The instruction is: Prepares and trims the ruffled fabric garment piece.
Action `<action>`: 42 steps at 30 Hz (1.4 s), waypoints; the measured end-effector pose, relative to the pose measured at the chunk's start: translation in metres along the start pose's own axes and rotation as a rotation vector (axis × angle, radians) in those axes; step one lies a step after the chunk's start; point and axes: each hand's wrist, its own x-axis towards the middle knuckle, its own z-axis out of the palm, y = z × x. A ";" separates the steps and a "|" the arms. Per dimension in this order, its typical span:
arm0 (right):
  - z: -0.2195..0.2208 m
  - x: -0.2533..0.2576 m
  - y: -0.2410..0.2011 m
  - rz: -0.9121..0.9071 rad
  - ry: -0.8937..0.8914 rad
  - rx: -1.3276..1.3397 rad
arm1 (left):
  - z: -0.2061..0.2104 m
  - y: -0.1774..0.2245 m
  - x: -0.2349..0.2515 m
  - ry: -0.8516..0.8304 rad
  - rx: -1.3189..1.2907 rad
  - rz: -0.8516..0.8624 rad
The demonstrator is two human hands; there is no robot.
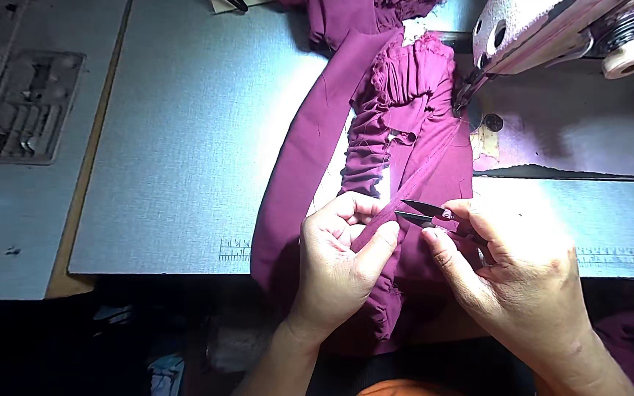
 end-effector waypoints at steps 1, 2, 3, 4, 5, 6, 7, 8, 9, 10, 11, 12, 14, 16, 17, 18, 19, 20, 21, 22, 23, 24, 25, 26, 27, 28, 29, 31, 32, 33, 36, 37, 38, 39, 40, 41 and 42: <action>-0.001 0.000 0.000 -0.001 -0.001 -0.003 | 0.000 0.000 0.000 0.002 0.000 0.001; -0.001 0.000 0.000 -0.004 -0.001 -0.005 | 0.000 0.000 0.000 0.002 -0.002 0.002; -0.001 0.000 0.000 -0.006 -0.001 -0.008 | 0.000 0.000 -0.001 0.002 -0.004 0.005; -0.001 0.000 0.000 -0.006 -0.005 -0.008 | 0.001 0.000 -0.001 0.005 -0.003 0.007; -0.002 0.000 0.000 -0.006 -0.007 -0.008 | 0.001 0.000 -0.001 0.008 0.004 0.010; -0.002 0.000 0.000 -0.006 -0.007 -0.009 | 0.001 0.000 -0.001 0.012 0.015 0.012; -0.002 0.000 0.000 -0.007 -0.007 -0.009 | 0.001 0.000 -0.002 0.013 0.024 0.015; -0.002 0.000 0.000 -0.007 -0.009 -0.011 | 0.002 0.000 -0.002 0.019 0.031 0.016; -0.003 0.000 0.000 -0.007 -0.010 -0.014 | 0.002 0.000 -0.002 0.022 0.034 0.016; -0.003 0.000 0.000 -0.008 -0.011 -0.013 | 0.002 0.000 -0.002 0.024 0.035 0.018; -0.003 0.000 0.000 -0.009 -0.011 -0.015 | 0.003 0.000 -0.002 0.027 0.039 0.021; -0.003 0.000 0.000 -0.010 -0.011 -0.021 | 0.003 0.000 -0.002 0.029 0.043 0.023; -0.004 0.000 0.000 -0.013 -0.011 -0.029 | 0.003 0.000 -0.003 0.029 0.057 0.029; -0.004 0.000 0.000 -0.020 -0.013 -0.039 | 0.004 0.000 -0.003 0.040 0.067 0.036; -0.005 0.000 0.000 -0.021 -0.015 -0.044 | 0.005 0.000 -0.004 0.041 0.071 0.038; -0.006 0.001 -0.001 -0.022 -0.017 -0.051 | 0.005 0.000 -0.004 0.044 0.076 0.041; -0.007 0.001 -0.001 -0.024 -0.018 -0.056 | 0.005 0.000 -0.004 0.044 0.080 0.047; -0.007 0.001 -0.001 -0.026 -0.017 -0.056 | 0.006 -0.001 -0.004 0.047 0.081 0.051; -0.007 0.001 -0.001 -0.025 -0.018 -0.058 | 0.006 -0.001 -0.004 0.050 0.082 0.055; -0.007 0.001 -0.001 -0.024 -0.021 -0.060 | 0.006 -0.001 -0.004 0.052 0.082 0.058; -0.008 0.001 0.000 -0.020 -0.024 -0.061 | 0.006 -0.002 -0.005 0.054 0.085 0.060; -0.008 0.001 0.000 -0.014 -0.028 -0.059 | 0.007 -0.002 -0.005 0.059 0.087 0.061; -0.008 0.001 0.000 -0.012 -0.032 -0.057 | 0.007 -0.002 -0.005 0.063 0.089 0.061; -0.008 0.001 0.000 -0.010 -0.034 -0.055 | 0.008 -0.002 -0.005 0.069 0.093 0.061; -0.009 0.001 0.000 -0.007 -0.038 -0.056 | 0.008 -0.002 -0.005 0.072 0.097 0.061; -0.009 0.001 0.000 -0.004 -0.040 -0.059 | 0.008 -0.002 -0.005 0.073 0.099 0.061; -0.009 0.001 0.000 -0.001 -0.036 -0.058 | 0.008 -0.002 -0.005 0.074 0.100 0.061; -0.009 0.000 -0.001 0.003 -0.032 -0.059 | 0.008 -0.001 -0.005 0.078 0.098 0.060; -0.009 0.000 -0.001 0.008 -0.034 -0.057 | 0.008 -0.002 -0.006 0.076 0.096 0.062; -0.009 0.000 -0.001 0.013 -0.036 -0.053 | 0.008 -0.002 -0.006 0.078 0.098 0.064; -0.008 0.000 -0.001 0.019 -0.038 -0.044 | 0.009 -0.002 -0.006 0.086 0.107 0.064; -0.008 0.000 -0.001 0.019 -0.035 -0.044 | 0.008 -0.002 -0.006 0.085 0.107 0.064; -0.008 0.000 -0.001 0.020 -0.034 -0.044 | 0.009 -0.002 -0.006 0.086 0.108 0.064; -0.008 0.000 -0.001 0.022 -0.036 -0.046 | 0.009 -0.002 -0.006 0.086 0.109 0.066; -0.008 0.000 -0.001 0.025 -0.039 -0.047 | 0.009 -0.002 -0.006 0.086 0.111 0.066; -0.008 0.000 -0.001 0.027 -0.040 -0.049 | 0.009 -0.002 -0.006 0.085 0.111 0.070; -0.008 0.000 -0.001 0.027 -0.039 -0.048 | 0.009 -0.002 -0.006 0.086 0.112 0.075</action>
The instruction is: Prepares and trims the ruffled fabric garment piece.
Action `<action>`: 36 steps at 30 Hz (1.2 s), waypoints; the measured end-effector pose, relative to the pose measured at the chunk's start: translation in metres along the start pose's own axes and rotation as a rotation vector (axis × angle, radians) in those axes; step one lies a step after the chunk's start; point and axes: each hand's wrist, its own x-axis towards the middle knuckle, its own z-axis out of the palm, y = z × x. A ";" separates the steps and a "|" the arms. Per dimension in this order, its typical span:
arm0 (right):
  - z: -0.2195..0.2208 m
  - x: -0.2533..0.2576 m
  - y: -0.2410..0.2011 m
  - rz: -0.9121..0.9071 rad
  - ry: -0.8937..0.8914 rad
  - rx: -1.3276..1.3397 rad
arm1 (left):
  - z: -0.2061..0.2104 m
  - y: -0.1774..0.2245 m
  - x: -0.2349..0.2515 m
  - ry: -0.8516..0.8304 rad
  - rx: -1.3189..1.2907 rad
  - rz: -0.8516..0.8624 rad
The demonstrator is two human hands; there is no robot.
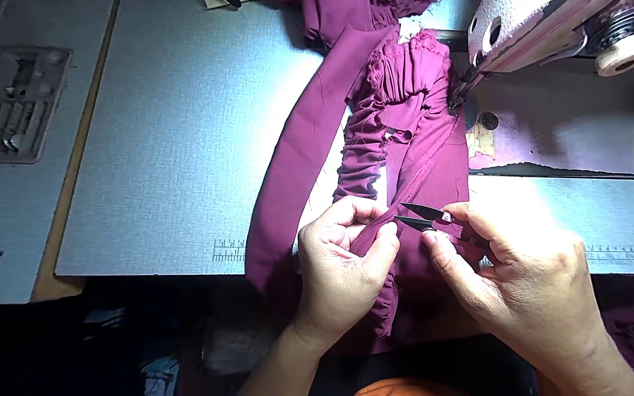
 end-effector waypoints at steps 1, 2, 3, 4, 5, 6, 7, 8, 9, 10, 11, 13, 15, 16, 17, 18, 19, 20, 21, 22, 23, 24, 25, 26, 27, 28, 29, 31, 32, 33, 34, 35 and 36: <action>0.000 0.000 0.000 0.000 0.000 0.001 | 0.000 0.000 0.000 0.002 0.005 0.004; 0.000 0.000 0.000 -0.002 -0.001 -0.001 | 0.000 0.000 0.000 0.002 0.009 0.010; 0.000 0.000 0.000 -0.001 -0.002 0.001 | 0.000 -0.001 0.000 0.003 0.012 0.011; 0.000 0.000 0.000 0.001 -0.006 0.001 | 0.001 -0.001 -0.001 0.009 0.020 0.010; -0.001 0.000 0.000 0.003 -0.007 -0.002 | 0.001 -0.001 -0.001 0.014 0.027 0.010; -0.001 0.000 -0.001 0.005 -0.007 -0.005 | 0.002 -0.001 -0.001 0.020 0.029 0.012; 0.000 0.000 -0.001 0.006 -0.004 -0.011 | 0.002 -0.001 -0.002 0.023 0.028 0.016; 0.000 0.000 -0.001 0.006 -0.002 -0.015 | 0.002 -0.001 -0.002 0.026 0.030 0.021; 0.000 0.000 -0.001 0.005 -0.003 -0.018 | 0.002 -0.002 -0.002 0.027 0.032 0.024; 0.000 0.000 -0.001 0.003 -0.002 -0.023 | 0.002 -0.002 -0.002 0.028 0.036 0.025; 0.001 0.000 -0.001 0.002 0.000 -0.026 | 0.002 -0.002 -0.002 0.027 0.039 0.022; 0.002 -0.001 -0.002 0.005 0.012 -0.006 | 0.001 -0.001 -0.001 0.022 0.028 0.005; 0.006 -0.002 -0.002 0.014 0.057 0.056 | 0.000 -0.001 0.000 0.006 0.000 -0.008; 0.008 -0.003 -0.002 0.018 0.084 0.095 | -0.001 0.000 0.000 0.000 -0.010 -0.014; 0.010 -0.004 -0.002 0.021 0.107 0.128 | -0.002 0.000 0.001 -0.005 -0.016 -0.017; 0.012 -0.005 -0.002 0.022 0.116 0.146 | -0.002 0.000 0.001 -0.003 -0.025 -0.019; 0.014 -0.007 -0.002 0.022 0.114 0.152 | -0.003 0.000 0.001 -0.003 -0.037 -0.020; 0.015 -0.009 -0.002 0.021 0.103 0.151 | -0.004 0.000 0.001 -0.006 -0.046 -0.019; 0.016 -0.011 -0.002 0.022 0.087 0.144 | -0.004 0.001 0.002 -0.012 -0.052 -0.017; 0.016 -0.013 -0.002 0.025 0.074 0.134 | -0.005 0.000 0.001 -0.016 -0.059 -0.013; 0.016 -0.015 -0.001 0.029 0.069 0.129 | -0.005 0.000 0.001 -0.018 -0.059 -0.009; 0.016 -0.015 -0.001 0.029 0.065 0.126 | -0.005 0.000 0.001 -0.020 -0.055 -0.002; 0.015 -0.016 -0.001 0.027 0.061 0.126 | -0.006 -0.001 0.000 -0.023 -0.052 0.007; 0.014 -0.016 -0.001 0.023 0.057 0.129 | -0.006 -0.001 0.000 -0.026 -0.047 0.018; 0.013 -0.015 -0.002 0.020 0.056 0.132 | -0.006 -0.001 0.000 -0.031 -0.044 0.032; 0.012 -0.015 -0.002 0.019 0.058 0.134 | -0.006 -0.002 -0.001 -0.034 -0.046 0.047; 0.012 -0.014 -0.002 0.016 0.061 0.127 | -0.007 -0.003 -0.001 -0.037 -0.050 0.059; 0.012 -0.012 -0.003 0.010 0.063 0.111 | -0.006 -0.004 -0.001 -0.029 -0.053 0.072; 0.012 -0.012 -0.003 0.007 0.057 0.098 | -0.005 -0.004 -0.002 -0.021 -0.047 0.073; 0.011 -0.011 -0.003 0.006 0.053 0.088 | -0.005 -0.004 -0.002 -0.013 -0.039 0.073; 0.011 -0.011 -0.003 0.005 0.051 0.084 | -0.005 -0.004 -0.002 -0.007 -0.034 0.075; 0.010 -0.010 -0.003 0.004 0.050 0.082 | -0.004 -0.004 -0.003 -0.002 -0.028 0.076; 0.010 -0.010 -0.003 0.004 0.049 0.082 | -0.004 -0.004 -0.003 0.001 -0.025 0.077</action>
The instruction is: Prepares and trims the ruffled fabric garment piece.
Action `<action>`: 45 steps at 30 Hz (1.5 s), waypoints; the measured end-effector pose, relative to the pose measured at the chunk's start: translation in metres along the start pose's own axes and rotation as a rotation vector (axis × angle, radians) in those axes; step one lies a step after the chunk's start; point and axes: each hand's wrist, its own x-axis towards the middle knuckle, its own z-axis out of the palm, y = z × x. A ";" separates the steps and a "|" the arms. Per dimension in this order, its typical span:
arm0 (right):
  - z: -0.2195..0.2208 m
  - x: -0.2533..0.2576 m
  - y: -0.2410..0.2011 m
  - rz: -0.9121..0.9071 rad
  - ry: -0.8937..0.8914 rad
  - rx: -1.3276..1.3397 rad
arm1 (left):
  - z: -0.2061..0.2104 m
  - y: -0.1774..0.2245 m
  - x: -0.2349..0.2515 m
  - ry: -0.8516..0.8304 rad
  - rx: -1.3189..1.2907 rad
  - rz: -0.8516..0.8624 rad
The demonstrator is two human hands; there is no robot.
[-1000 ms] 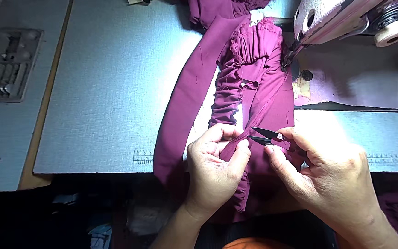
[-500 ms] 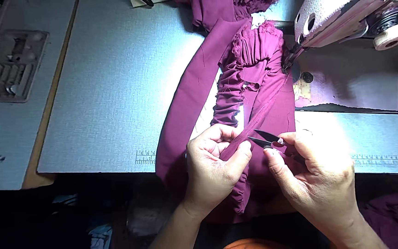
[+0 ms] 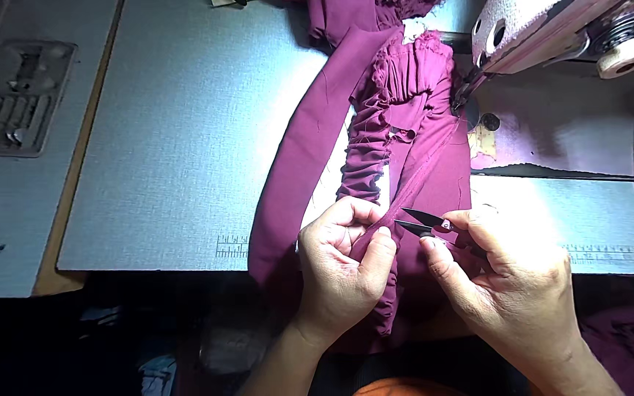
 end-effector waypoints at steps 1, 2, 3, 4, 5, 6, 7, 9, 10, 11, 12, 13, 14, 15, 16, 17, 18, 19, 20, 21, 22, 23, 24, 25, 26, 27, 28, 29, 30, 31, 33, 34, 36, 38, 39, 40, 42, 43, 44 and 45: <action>0.000 0.000 0.000 0.000 -0.001 0.001 | 0.000 0.000 0.000 0.002 0.003 -0.002; -0.001 0.000 0.000 -0.002 -0.002 0.000 | 0.001 0.000 0.000 0.004 0.008 -0.002; -0.001 0.000 0.000 -0.006 0.000 0.000 | 0.001 0.000 0.000 0.008 0.013 -0.001; -0.001 0.000 0.000 -0.009 0.000 -0.004 | 0.002 0.000 0.000 0.010 0.013 0.000; -0.001 0.001 0.000 -0.011 -0.001 -0.009 | 0.002 0.000 0.000 0.010 0.013 0.000; -0.001 0.001 0.000 -0.012 -0.007 -0.014 | 0.002 -0.001 -0.001 0.010 0.013 -0.001; -0.001 0.001 0.000 -0.015 -0.008 -0.016 | 0.002 -0.001 -0.001 0.012 0.014 0.001; -0.001 0.001 0.000 -0.021 -0.007 -0.017 | 0.002 -0.001 -0.001 0.015 0.017 0.002; -0.001 0.001 0.000 -0.023 -0.005 -0.019 | 0.002 -0.001 -0.001 0.016 0.017 -0.001; 0.000 0.001 0.000 -0.027 -0.003 -0.021 | 0.002 0.000 -0.001 0.017 0.021 -0.005; 0.000 0.002 0.000 -0.032 0.001 -0.023 | 0.002 0.000 -0.001 0.016 0.024 -0.008; 0.001 0.002 0.000 -0.036 0.003 -0.023 | 0.002 0.000 0.000 0.013 0.024 -0.010; 0.002 0.002 0.001 -0.044 0.009 -0.020 | 0.001 0.000 0.000 0.009 0.020 -0.012; 0.004 0.002 0.002 -0.053 0.017 -0.013 | 0.001 0.000 0.000 0.003 0.012 -0.016; 0.006 0.001 0.004 -0.063 0.029 -0.004 | 0.001 0.000 0.001 0.000 0.007 -0.020; 0.007 0.000 0.005 -0.071 0.040 -0.001 | 0.000 0.000 0.001 -0.002 0.003 -0.024; 0.009 0.000 0.006 -0.077 0.052 0.000 | 0.000 0.000 0.002 -0.004 0.001 -0.027; 0.009 0.000 0.006 -0.079 0.059 0.003 | 0.000 0.000 0.002 0.000 -0.002 -0.029; 0.008 0.000 0.005 -0.075 0.064 0.010 | 0.001 0.001 0.002 0.003 -0.007 -0.031; 0.007 0.000 0.004 -0.070 0.066 0.017 | 0.001 0.001 0.001 0.004 -0.010 -0.032; 0.006 0.000 0.003 -0.064 0.067 0.018 | 0.001 0.001 0.001 0.007 -0.008 -0.031; 0.006 0.000 0.002 -0.060 0.063 0.010 | 0.001 0.000 0.001 0.009 -0.006 -0.028; 0.006 0.001 0.002 -0.060 0.057 0.000 | 0.001 0.000 0.001 0.008 -0.004 -0.025; 0.007 0.001 0.002 -0.061 0.052 -0.007 | 0.001 0.000 0.001 0.006 -0.002 -0.022; 0.007 0.001 0.002 -0.061 0.048 -0.008 | 0.001 0.000 0.001 0.008 0.001 -0.020; 0.006 0.002 0.002 -0.061 0.046 -0.009 | 0.001 0.000 0.001 0.011 0.004 -0.019; 0.006 0.001 0.002 -0.060 0.045 -0.012 | 0.001 -0.001 0.001 0.012 0.005 -0.019; 0.006 0.001 0.002 -0.061 0.043 -0.015 | 0.001 -0.001 0.001 0.012 0.002 -0.019; 0.006 0.001 0.002 -0.060 0.042 -0.019 | 0.001 -0.001 0.000 0.011 0.001 -0.020; 0.005 0.001 0.002 -0.060 0.040 -0.026 | 0.001 -0.001 0.000 0.012 0.000 -0.021; 0.004 0.001 0.001 -0.066 0.040 -0.042 | 0.002 -0.001 0.000 0.018 0.004 -0.019; 0.004 0.002 0.001 -0.069 0.042 -0.047 | 0.002 -0.001 0.000 0.018 0.002 -0.017; 0.006 0.002 0.001 -0.072 0.047 -0.041 | 0.001 -0.001 0.001 0.011 -0.001 -0.015; 0.012 0.001 0.001 -0.071 0.063 -0.005 | 0.001 -0.001 0.002 0.003 -0.006 -0.017; 0.017 0.000 0.002 -0.068 0.079 0.031 | 0.000 -0.001 0.003 0.003 -0.014 -0.017; 0.022 -0.002 0.004 -0.067 0.096 0.080 | 0.000 -0.001 0.004 0.005 -0.023 -0.019; 0.033 -0.006 0.010 -0.062 0.124 0.213 | -0.001 -0.001 0.004 0.003 -0.033 -0.025; 0.038 -0.008 0.012 -0.054 0.133 0.283 | -0.002 -0.002 0.004 -0.004 -0.037 -0.027; 0.041 -0.009 0.014 -0.041 0.136 0.347 | -0.002 -0.002 0.004 -0.010 -0.043 -0.028; 0.043 -0.009 0.014 -0.025 0.134 0.407 | -0.003 -0.002 0.005 -0.017 -0.051 -0.029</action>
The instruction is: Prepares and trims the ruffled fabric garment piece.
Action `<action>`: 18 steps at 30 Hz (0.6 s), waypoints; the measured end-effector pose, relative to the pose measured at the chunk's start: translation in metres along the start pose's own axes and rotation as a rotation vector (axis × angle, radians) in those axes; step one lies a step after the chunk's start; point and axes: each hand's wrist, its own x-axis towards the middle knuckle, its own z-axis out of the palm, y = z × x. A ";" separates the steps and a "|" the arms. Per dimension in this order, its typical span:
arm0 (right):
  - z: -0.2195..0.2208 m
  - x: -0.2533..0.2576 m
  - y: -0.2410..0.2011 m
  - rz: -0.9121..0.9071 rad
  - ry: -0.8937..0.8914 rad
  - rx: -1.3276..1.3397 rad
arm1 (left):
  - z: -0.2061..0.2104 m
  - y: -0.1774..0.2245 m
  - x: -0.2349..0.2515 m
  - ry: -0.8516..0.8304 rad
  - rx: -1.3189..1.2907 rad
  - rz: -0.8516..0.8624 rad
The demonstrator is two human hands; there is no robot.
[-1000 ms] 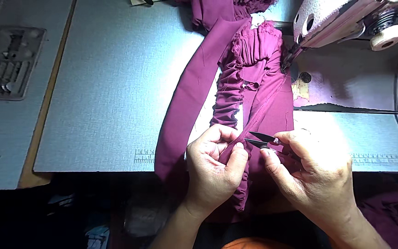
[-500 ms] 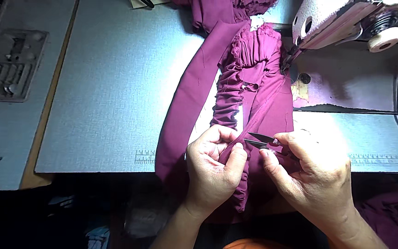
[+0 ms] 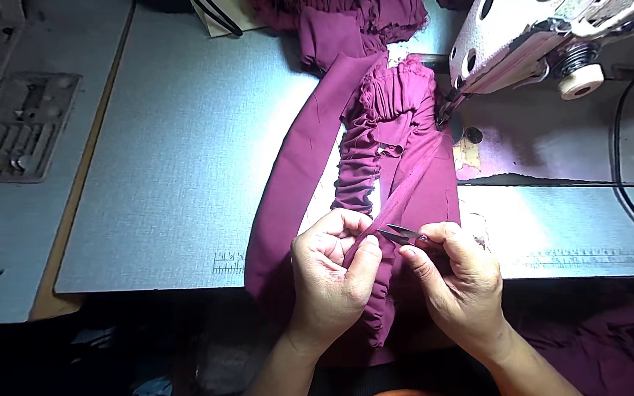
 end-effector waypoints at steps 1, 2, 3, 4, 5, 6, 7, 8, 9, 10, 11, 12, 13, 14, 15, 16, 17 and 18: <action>0.001 0.000 0.000 0.023 -0.001 0.059 | 0.000 0.000 0.000 -0.006 -0.008 -0.001; 0.000 0.001 -0.001 0.044 -0.005 0.113 | -0.001 0.000 0.001 -0.015 -0.018 -0.005; 0.000 0.002 -0.001 0.062 -0.012 0.155 | -0.001 0.000 0.001 -0.020 -0.027 -0.010; -0.001 0.002 -0.001 0.068 -0.018 0.178 | -0.002 0.000 0.001 -0.025 -0.031 -0.012; -0.001 0.002 -0.001 0.062 -0.024 0.175 | -0.002 -0.001 0.001 -0.028 -0.031 -0.009; -0.002 0.002 0.000 0.043 -0.027 0.140 | -0.002 -0.001 0.001 -0.030 -0.028 -0.007; -0.003 0.002 0.001 0.010 -0.029 0.069 | -0.002 -0.001 0.001 -0.028 -0.022 -0.005; -0.005 0.003 0.001 -0.031 -0.030 -0.022 | -0.002 -0.001 0.000 -0.025 -0.017 -0.004; -0.006 0.004 0.000 -0.075 -0.032 -0.123 | -0.002 -0.001 0.000 -0.021 -0.014 -0.006; -0.008 0.006 -0.002 -0.112 -0.035 -0.219 | -0.002 -0.001 0.000 -0.019 -0.016 -0.012; -0.009 0.007 -0.003 -0.143 -0.037 -0.293 | -0.002 -0.001 0.000 -0.018 -0.024 -0.020; -0.010 0.008 -0.004 -0.163 -0.040 -0.345 | -0.002 -0.001 0.000 -0.019 -0.030 -0.025; -0.011 0.008 -0.004 -0.177 -0.042 -0.375 | -0.002 -0.001 0.000 -0.021 -0.033 -0.025; -0.012 0.008 -0.005 -0.189 -0.047 -0.397 | -0.001 -0.001 0.000 -0.021 -0.036 -0.024; -0.012 0.008 -0.005 -0.200 -0.050 -0.414 | -0.001 -0.002 0.001 -0.020 -0.037 -0.024; -0.012 0.008 -0.006 -0.209 -0.053 -0.430 | -0.001 -0.002 0.001 -0.019 -0.035 -0.020; -0.012 0.007 -0.006 -0.215 -0.057 -0.442 | -0.001 -0.002 0.000 -0.016 -0.030 -0.016; -0.012 0.007 -0.007 -0.217 -0.063 -0.449 | -0.001 -0.002 0.000 -0.012 -0.030 -0.014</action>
